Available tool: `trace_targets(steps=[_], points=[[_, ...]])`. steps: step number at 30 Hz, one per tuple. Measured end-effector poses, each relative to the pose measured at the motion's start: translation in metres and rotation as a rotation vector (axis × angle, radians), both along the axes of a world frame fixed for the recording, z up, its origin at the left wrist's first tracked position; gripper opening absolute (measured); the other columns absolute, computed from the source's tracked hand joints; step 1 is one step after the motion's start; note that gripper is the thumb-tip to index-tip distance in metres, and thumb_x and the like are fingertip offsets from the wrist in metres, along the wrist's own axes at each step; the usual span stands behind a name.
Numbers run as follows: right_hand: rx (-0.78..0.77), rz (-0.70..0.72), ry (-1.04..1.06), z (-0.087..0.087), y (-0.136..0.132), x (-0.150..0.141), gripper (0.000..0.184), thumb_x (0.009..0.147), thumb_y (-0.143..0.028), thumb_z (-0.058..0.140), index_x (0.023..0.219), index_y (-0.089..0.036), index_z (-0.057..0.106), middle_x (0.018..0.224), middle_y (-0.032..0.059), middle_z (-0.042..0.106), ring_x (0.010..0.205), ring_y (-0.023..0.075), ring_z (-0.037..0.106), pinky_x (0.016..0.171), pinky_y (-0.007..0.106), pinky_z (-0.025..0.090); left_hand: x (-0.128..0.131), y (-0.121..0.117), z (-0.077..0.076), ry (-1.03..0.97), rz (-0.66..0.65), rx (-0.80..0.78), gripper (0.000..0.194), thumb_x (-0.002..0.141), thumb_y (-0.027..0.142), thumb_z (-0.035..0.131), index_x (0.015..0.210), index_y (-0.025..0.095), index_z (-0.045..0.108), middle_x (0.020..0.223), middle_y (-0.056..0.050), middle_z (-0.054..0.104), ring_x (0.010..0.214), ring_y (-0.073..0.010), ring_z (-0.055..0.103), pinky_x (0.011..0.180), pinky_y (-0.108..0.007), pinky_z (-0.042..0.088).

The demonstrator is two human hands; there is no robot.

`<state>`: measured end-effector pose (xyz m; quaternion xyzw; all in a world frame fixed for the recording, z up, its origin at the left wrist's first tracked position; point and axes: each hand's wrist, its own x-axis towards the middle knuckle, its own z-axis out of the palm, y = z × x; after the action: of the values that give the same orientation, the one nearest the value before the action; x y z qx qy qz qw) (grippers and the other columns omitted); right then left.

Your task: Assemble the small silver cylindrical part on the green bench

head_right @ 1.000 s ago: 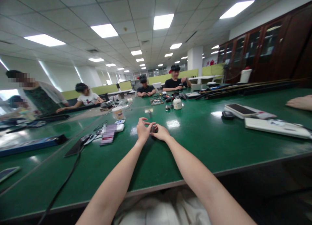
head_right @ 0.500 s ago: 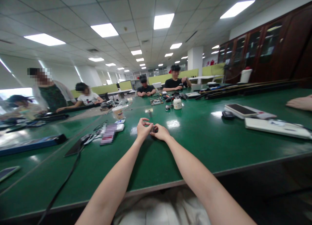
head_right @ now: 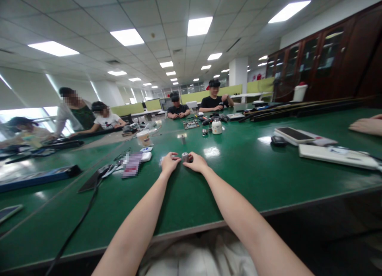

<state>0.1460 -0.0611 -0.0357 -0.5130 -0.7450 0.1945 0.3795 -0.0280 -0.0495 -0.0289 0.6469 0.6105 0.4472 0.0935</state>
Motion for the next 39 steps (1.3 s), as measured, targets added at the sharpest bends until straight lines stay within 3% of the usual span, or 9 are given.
trace_targets(steps=[7, 11, 15, 18, 22, 28, 39], points=[[0.004, 0.005, 0.003, 0.0, 0.0, 0.0, 0.037, 0.07, -0.043, 0.073, 0.098, -0.022, 0.059, 0.096, 0.0027, 0.07, 0.086, 0.0188, 0.066, 0.076, 0.03, 0.048, 0.008, -0.006, 0.006, 0.038, 0.038, 0.008, 0.022, 0.075, 0.02, 0.069, 0.095, 0.025, 0.061, 0.082, -0.003, 0.074, 0.091, -0.0227, 0.065, 0.083, -0.037, 0.044], [-0.005, 0.0, 0.006, 0.001, -0.001, 0.0, 0.037, 0.07, -0.042, 0.074, 0.099, -0.023, 0.059, 0.097, 0.0024, 0.07, 0.085, 0.0189, 0.066, 0.075, 0.03, 0.048, 0.016, -0.01, 0.015, -0.06, 0.072, 0.281, 0.035, 0.081, 0.022, 0.062, 0.114, 0.022, 0.05, 0.084, -0.004, 0.072, 0.093, -0.0225, 0.064, 0.085, -0.036, 0.043], [-0.022, 0.002, 0.01, 0.002, 0.0, -0.001, 0.037, 0.07, -0.04, 0.075, 0.099, -0.023, 0.059, 0.098, 0.0022, 0.07, 0.083, 0.0187, 0.066, 0.072, 0.029, 0.048, 0.031, -0.018, 0.026, -0.071, 0.034, 0.446, 0.034, 0.083, 0.021, 0.059, 0.114, 0.02, 0.047, 0.084, -0.003, 0.068, 0.094, -0.0215, 0.062, 0.088, -0.035, 0.041], [-0.026, 0.021, 0.02, 0.002, 0.0, -0.001, 0.036, 0.07, -0.038, 0.074, 0.099, -0.023, 0.059, 0.098, 0.0026, 0.07, 0.08, 0.0177, 0.066, 0.069, 0.028, 0.048, 0.042, -0.026, 0.03, 0.01, -0.034, 0.453, 0.034, 0.082, 0.02, 0.06, 0.114, 0.02, 0.047, 0.086, -0.003, 0.067, 0.096, -0.0218, 0.061, 0.089, -0.035, 0.039], [-0.02, 0.032, 0.027, 0.003, -0.002, -0.002, 0.036, 0.07, -0.036, 0.074, 0.1, -0.023, 0.059, 0.099, 0.0026, 0.07, 0.078, 0.0168, 0.066, 0.069, 0.027, 0.048, 0.048, -0.034, 0.031, 0.084, -0.024, 0.427, 0.034, 0.082, 0.018, 0.059, 0.114, 0.02, 0.047, 0.083, -0.004, 0.066, 0.097, -0.0233, 0.059, 0.087, -0.036, 0.039], [-0.019, 0.025, 0.017, 0.003, -0.001, -0.002, 0.037, 0.069, -0.042, 0.073, 0.098, -0.023, 0.06, 0.098, 0.0023, 0.07, 0.08, 0.0178, 0.066, 0.07, 0.028, 0.048, 0.045, -0.033, 0.03, 0.062, 0.001, 0.438, 0.036, 0.081, 0.021, 0.061, 0.114, 0.02, 0.047, 0.077, -0.002, 0.065, 0.096, -0.0241, 0.059, 0.086, -0.036, 0.039], [-0.015, 0.0, -0.015, 0.006, -0.004, -0.001, 0.036, 0.069, -0.037, 0.073, 0.1, -0.024, 0.06, 0.098, 0.0014, 0.071, 0.075, 0.0165, 0.064, 0.064, 0.026, 0.046, 0.046, -0.032, 0.028, 0.054, -0.029, 0.425, 0.041, 0.077, 0.017, 0.061, 0.115, 0.02, 0.047, 0.074, 0.0, 0.067, 0.088, -0.0222, 0.065, 0.087, -0.037, 0.042]])
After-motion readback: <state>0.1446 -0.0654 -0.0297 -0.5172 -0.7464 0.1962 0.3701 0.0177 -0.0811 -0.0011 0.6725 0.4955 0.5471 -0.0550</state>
